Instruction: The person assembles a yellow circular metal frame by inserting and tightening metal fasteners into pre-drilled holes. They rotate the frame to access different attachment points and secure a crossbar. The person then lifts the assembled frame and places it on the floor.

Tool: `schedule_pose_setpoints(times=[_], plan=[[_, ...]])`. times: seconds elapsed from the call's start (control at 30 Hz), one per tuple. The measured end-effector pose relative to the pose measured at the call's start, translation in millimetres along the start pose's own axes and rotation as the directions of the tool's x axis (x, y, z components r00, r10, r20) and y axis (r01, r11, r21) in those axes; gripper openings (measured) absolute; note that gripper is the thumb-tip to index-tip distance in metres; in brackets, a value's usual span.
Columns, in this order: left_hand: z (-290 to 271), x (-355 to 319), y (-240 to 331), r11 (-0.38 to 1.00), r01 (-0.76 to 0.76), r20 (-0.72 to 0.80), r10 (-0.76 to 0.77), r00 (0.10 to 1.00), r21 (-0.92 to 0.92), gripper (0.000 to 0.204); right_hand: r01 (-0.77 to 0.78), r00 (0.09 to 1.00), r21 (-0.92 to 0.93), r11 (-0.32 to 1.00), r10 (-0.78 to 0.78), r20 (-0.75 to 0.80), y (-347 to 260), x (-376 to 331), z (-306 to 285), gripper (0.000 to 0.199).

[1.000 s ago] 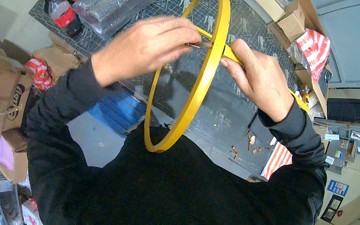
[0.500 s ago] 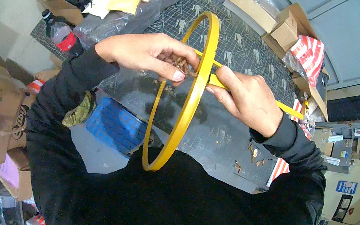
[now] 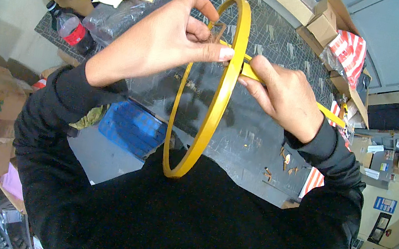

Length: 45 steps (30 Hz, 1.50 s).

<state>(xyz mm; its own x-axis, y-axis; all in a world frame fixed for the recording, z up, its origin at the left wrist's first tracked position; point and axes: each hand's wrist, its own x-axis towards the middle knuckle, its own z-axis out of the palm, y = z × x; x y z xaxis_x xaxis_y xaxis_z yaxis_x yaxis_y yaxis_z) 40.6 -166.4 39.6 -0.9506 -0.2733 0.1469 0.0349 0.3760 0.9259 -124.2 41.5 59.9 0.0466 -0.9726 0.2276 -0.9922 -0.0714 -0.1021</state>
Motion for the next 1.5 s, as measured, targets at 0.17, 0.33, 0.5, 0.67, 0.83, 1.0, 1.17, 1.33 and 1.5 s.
schedule_pose_setpoints(times=[0.17, 0.33, 0.5, 0.67, 0.83, 1.0, 1.17, 1.33, 1.5], plan=[[-0.1, 5.9, 3.4, 0.969, -0.242, 0.001, 0.243, 0.97, 0.045, 0.052, 0.002, 1.0, -0.015, 1.0, -0.002, 0.017, -0.6, 2.9, -1.8, 0.03], [0.2, -3.6, 15.0, 0.698, -0.528, 0.058, 0.576, 0.815, 0.483, 0.05, -0.035, 0.998, 0.028, 0.999, 0.033, 0.054, -1.7, 4.8, -2.7, 0.026], [-0.8, -24.7, 2.4, 0.228, -0.686, 0.21, 0.845, 0.492, 0.691, 0.048, 0.013, 1.0, 0.031, 0.999, -0.013, -0.002, -1.9, 2.8, 0.5, 0.03], [22.9, -37.3, -39.0, 0.364, -0.73, 0.074, 0.868, 0.491, 0.578, 0.027, -0.023, 0.999, 0.015, 1.0, 0.023, 0.029, -2.6, -1.2, -2.8, 0.027], [51.8, -55.8, -43.7, 0.777, -0.622, -0.2, 0.627, 0.753, 0.092, 0.024, -0.018, 0.999, 0.016, 1.0, 0.017, 0.041, -8.4, 0.2, -5.0, 0.026], [70.2, -63.4, -18.7, 0.862, -0.231, -0.25, 0.127, 0.96, -0.452, 0.032, -0.018, 0.998, -0.016, 1.0, 0.019, 0.058, -14.5, 3.8, -6.3, 0.025], [39.8, -59.7, -4.9, 0.652, 0.169, 0.092, -0.151, 0.984, -0.739, 0.022, -0.015, 0.998, -0.038, 0.999, 0.017, 0.06, -19.4, 4.5, -11.1, 0.025], [24.2, -53.4, 9.8, 0.906, 0.078, 0.187, 0.001, 0.982, -0.416, 0.025, -0.047, 0.989, -0.007, 0.999, 0.047, 0.142, -23.2, 5.7, -14.4, 0.028], [16.3, -48.8, 19.0, 0.922, 0.149, 0.237, -0.065, 0.969, -0.358, 0.026, -0.111, 0.993, -0.006, 0.994, 0.111, 0.044, -30.8, 4.3, -9.6, 0.042]])
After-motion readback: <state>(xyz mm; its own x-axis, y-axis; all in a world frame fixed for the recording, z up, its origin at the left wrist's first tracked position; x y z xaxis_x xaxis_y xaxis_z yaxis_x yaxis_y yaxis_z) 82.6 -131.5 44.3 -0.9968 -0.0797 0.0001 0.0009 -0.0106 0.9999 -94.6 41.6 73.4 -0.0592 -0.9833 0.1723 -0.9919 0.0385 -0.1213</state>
